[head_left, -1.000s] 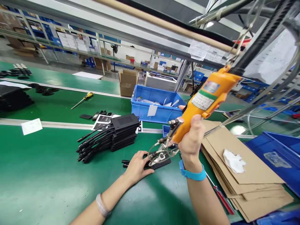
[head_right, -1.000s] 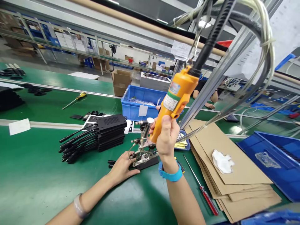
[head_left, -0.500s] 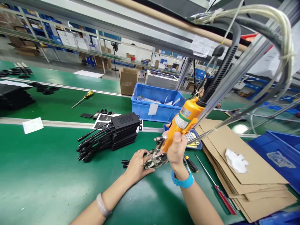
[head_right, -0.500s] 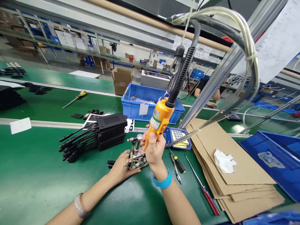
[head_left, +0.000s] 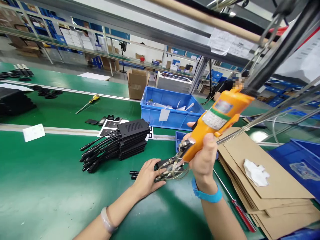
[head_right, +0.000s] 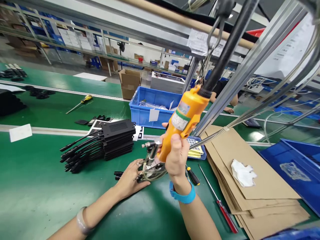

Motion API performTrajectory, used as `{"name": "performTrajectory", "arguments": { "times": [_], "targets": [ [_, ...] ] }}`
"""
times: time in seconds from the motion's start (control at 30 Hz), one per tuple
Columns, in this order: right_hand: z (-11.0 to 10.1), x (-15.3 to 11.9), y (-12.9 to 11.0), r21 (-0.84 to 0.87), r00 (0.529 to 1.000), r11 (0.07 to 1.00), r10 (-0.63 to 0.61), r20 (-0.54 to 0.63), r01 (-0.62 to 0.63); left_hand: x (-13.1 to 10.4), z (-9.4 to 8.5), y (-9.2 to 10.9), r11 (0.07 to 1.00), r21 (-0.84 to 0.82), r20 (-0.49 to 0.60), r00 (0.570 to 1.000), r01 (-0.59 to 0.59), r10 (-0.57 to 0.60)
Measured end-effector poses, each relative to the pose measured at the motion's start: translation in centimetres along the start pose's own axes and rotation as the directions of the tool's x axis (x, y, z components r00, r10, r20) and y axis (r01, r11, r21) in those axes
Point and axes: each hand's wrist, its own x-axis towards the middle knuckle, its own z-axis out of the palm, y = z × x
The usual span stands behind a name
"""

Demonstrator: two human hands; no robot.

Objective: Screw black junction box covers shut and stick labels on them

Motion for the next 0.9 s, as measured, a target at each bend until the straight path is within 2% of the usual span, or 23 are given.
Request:
{"name": "performTrajectory", "arguments": {
  "times": [0.17, 0.23, 0.3, 0.43, 0.53, 0.7, 0.9],
  "targets": [
    [0.4, 2.3, -3.6, -0.002, 0.999, 0.999, -0.04, 0.025, 0.04, 0.2, -0.2, 0.6, 0.99, -0.095, 0.024, 0.994, -0.103, 0.106],
    [0.5, 2.9, -4.2, 0.001, 0.997, 0.998, -0.068, 0.043, 0.068, 0.3, -0.4, 0.8, 0.982, -0.133, 0.023, 0.99, -0.136, 0.14],
    [0.5, 3.0, -4.0, -0.013, 0.996, 0.997, -0.074, 0.05, 0.074, 0.4, -0.6, 0.9, 0.982, -0.147, 0.015, 0.993, -0.115, 0.119],
    [0.4, 2.2, -2.1, -0.015, 0.998, 0.999, -0.038, 0.05, 0.039, 0.3, -0.7, 0.6, 0.99, -0.139, -0.026, 1.0, 0.0, -0.004],
    [0.4, 1.2, 0.1, 0.006, 0.998, 1.0, -0.017, 0.059, 0.017, 0.2, -0.4, 0.1, 0.992, -0.118, -0.028, 0.998, 0.048, -0.052],
    [0.2, 0.1, 2.9, -0.019, 1.0, 1.0, -0.022, 0.023, 0.022, 0.1, 0.2, -0.1, 0.992, -0.112, -0.017, 0.998, 0.064, -0.066],
    [0.3, -0.8, 4.1, -0.068, 0.999, 0.997, -0.031, -0.009, 0.03, 0.0, 0.4, -0.4, 0.992, -0.112, -0.024, 0.998, 0.057, -0.06]
  ]
}}
